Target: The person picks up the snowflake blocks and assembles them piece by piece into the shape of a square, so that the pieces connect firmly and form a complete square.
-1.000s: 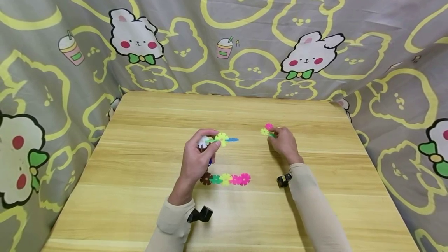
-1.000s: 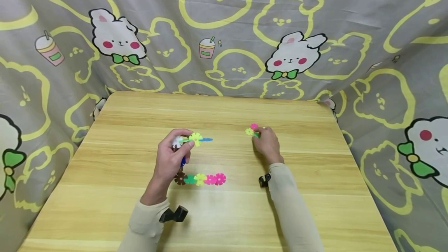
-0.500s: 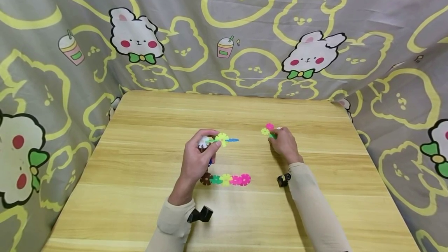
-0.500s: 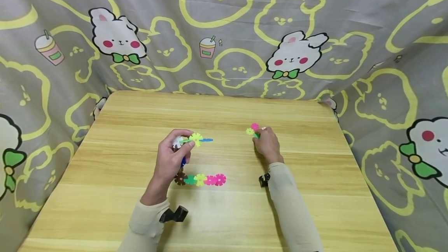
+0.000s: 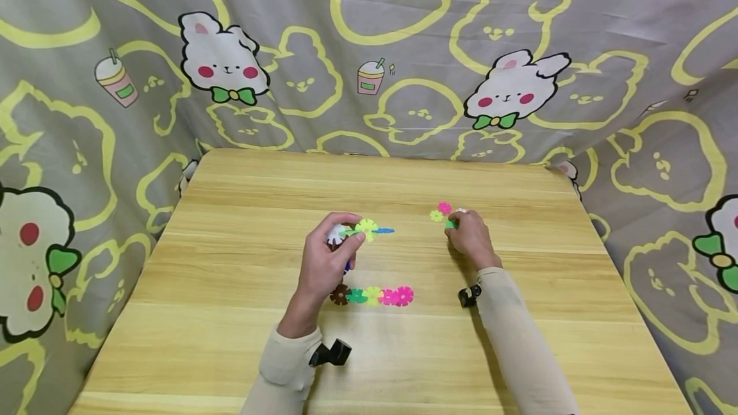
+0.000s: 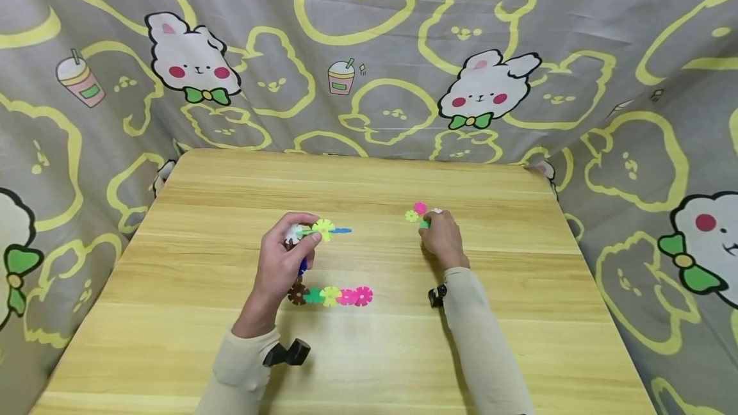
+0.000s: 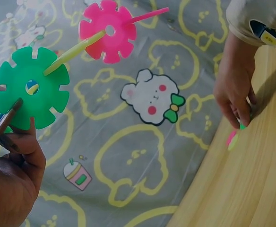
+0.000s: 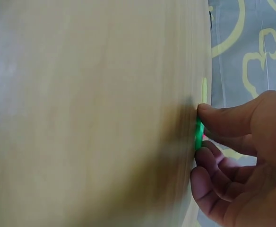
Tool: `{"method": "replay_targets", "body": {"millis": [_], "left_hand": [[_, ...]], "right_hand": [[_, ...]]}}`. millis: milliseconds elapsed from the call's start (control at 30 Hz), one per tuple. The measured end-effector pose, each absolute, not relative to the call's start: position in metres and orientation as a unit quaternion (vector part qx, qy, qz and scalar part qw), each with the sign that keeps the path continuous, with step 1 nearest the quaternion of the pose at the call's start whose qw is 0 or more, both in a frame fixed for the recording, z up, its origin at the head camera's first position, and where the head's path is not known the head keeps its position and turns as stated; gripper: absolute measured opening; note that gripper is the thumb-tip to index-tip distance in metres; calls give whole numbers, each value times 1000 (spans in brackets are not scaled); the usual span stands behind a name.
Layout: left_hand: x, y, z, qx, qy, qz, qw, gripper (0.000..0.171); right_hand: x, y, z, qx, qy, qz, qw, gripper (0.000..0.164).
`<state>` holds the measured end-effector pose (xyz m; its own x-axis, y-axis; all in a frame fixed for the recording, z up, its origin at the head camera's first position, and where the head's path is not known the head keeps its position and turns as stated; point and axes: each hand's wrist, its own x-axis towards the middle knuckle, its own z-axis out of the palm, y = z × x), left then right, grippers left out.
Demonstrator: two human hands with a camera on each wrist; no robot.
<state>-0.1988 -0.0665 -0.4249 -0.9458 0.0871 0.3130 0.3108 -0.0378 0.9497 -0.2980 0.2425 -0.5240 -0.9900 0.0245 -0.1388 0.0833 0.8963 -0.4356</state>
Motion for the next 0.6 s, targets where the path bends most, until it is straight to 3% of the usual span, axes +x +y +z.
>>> {"method": "replay_targets", "body": {"millis": [600], "left_hand": [[-199, -63, -425, -146, -689, -706, 78, 20]], "right_hand": [[-288, 245, -524, 24, 971, -237, 38, 26]]}}
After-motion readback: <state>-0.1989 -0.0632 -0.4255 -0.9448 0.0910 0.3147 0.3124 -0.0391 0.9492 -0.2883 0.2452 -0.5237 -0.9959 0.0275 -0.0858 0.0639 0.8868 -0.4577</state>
